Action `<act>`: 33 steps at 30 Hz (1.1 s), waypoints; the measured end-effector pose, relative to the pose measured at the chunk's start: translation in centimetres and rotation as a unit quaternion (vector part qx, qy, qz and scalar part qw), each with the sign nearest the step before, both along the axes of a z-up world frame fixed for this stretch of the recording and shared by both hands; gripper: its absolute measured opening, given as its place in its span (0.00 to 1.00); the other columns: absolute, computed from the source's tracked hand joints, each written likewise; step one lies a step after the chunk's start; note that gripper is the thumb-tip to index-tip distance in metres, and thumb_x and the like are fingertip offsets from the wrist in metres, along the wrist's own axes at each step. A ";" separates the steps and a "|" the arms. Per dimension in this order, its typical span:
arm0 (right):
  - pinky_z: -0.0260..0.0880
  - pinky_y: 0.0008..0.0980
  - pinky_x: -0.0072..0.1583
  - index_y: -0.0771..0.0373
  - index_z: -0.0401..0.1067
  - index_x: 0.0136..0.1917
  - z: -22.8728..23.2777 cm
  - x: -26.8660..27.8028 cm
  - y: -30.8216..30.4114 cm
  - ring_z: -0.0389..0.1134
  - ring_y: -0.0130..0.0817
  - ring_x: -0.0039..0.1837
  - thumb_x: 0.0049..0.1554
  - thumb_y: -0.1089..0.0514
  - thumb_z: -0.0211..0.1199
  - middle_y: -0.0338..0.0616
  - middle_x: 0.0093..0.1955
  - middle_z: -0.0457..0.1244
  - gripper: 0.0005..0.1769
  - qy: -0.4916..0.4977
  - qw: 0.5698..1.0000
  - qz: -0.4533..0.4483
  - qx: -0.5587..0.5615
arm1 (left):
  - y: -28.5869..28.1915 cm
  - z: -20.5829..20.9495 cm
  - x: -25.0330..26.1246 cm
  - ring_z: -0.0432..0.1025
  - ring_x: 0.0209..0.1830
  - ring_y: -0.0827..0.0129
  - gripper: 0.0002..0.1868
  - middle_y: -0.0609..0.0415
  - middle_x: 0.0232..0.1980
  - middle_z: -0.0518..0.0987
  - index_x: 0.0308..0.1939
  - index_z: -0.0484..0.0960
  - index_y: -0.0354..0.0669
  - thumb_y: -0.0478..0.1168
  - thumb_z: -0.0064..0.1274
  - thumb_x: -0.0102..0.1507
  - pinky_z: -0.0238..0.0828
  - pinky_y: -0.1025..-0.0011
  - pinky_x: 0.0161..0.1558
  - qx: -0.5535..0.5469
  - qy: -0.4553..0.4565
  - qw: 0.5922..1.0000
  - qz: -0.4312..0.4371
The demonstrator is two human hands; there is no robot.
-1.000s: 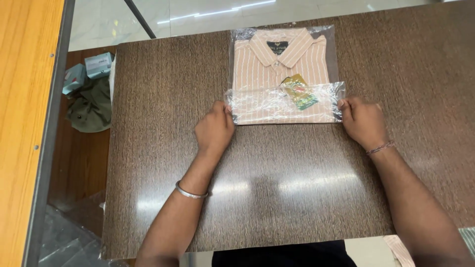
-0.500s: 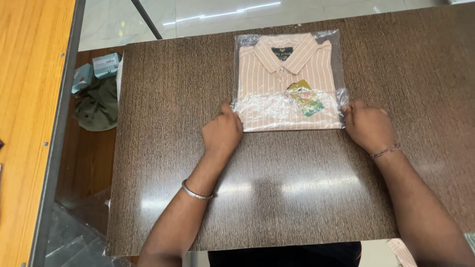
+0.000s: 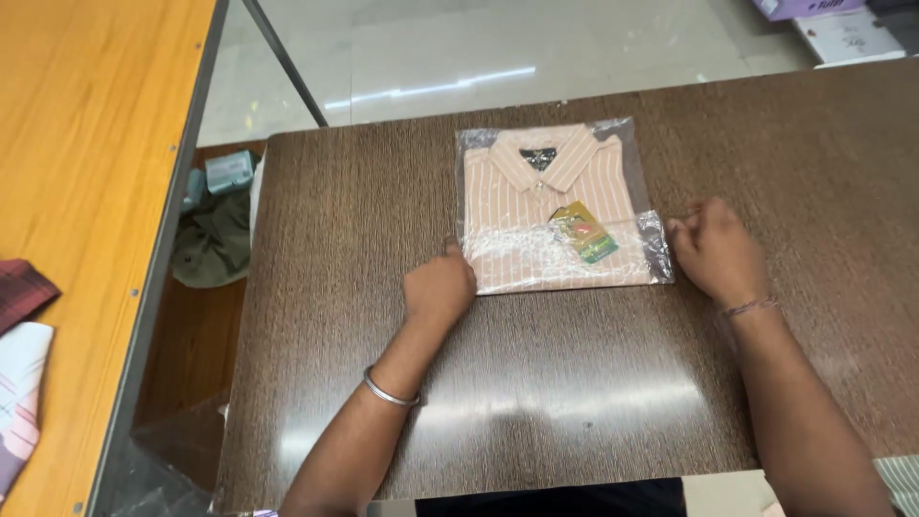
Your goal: The person folds a striped collared shirt on a table, pressing the folds flat with both hands. They retrieve a clear plastic bag from a lower shelf, place the folded shirt inside, fold the bag edges over the shirt, and press the wrapped shirt flat on the table.
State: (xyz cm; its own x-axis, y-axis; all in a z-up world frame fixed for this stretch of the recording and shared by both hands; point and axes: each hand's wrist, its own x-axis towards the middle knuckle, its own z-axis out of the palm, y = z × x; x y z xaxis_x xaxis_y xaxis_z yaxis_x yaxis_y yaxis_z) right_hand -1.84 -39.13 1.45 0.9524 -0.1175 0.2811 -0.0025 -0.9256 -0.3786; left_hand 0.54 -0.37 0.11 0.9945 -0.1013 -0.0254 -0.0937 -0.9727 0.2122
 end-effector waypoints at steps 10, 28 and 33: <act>0.52 0.54 0.75 0.65 0.64 0.70 3.5 -0.3 16.4 0.58 0.50 0.74 0.64 0.40 0.53 0.56 0.70 0.60 0.31 -0.109 0.953 0.273 -0.075 | -0.2 0.5 0.1 0.82 0.35 0.46 0.28 0.38 0.37 0.85 0.69 0.68 0.32 0.41 0.37 0.67 0.79 0.49 0.38 0.013 0.014 1.000 -0.006; 0.22 0.67 0.78 0.47 0.52 0.82 0.7 12.1 15.1 0.32 0.52 0.86 0.65 0.29 0.41 0.48 0.85 0.42 0.39 0.013 0.999 0.040 -0.012 | 0.8 2.5 -5.4 0.81 0.43 0.47 0.27 0.40 0.45 0.85 0.70 0.70 0.39 0.42 0.36 0.68 0.79 0.50 0.43 0.059 0.065 0.996 -0.019; 0.20 0.68 0.78 0.42 0.52 0.81 0.4 11.8 15.1 0.31 0.48 0.86 0.64 0.26 0.36 0.41 0.86 0.41 0.39 0.054 0.997 0.029 -0.041 | 1.2 3.1 -6.8 0.80 0.41 0.45 0.31 0.38 0.44 0.84 0.74 0.65 0.46 0.44 0.38 0.66 0.77 0.49 0.44 0.034 0.083 0.996 0.000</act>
State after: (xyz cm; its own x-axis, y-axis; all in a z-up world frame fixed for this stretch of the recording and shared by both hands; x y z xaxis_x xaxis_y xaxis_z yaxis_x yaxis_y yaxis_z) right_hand 9.92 -24.04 1.81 0.9821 -0.0426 0.1833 0.0152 -0.9529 -0.3029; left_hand -6.24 0.79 3.23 0.9763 -0.0929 -0.1954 -0.0620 -0.9854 0.1588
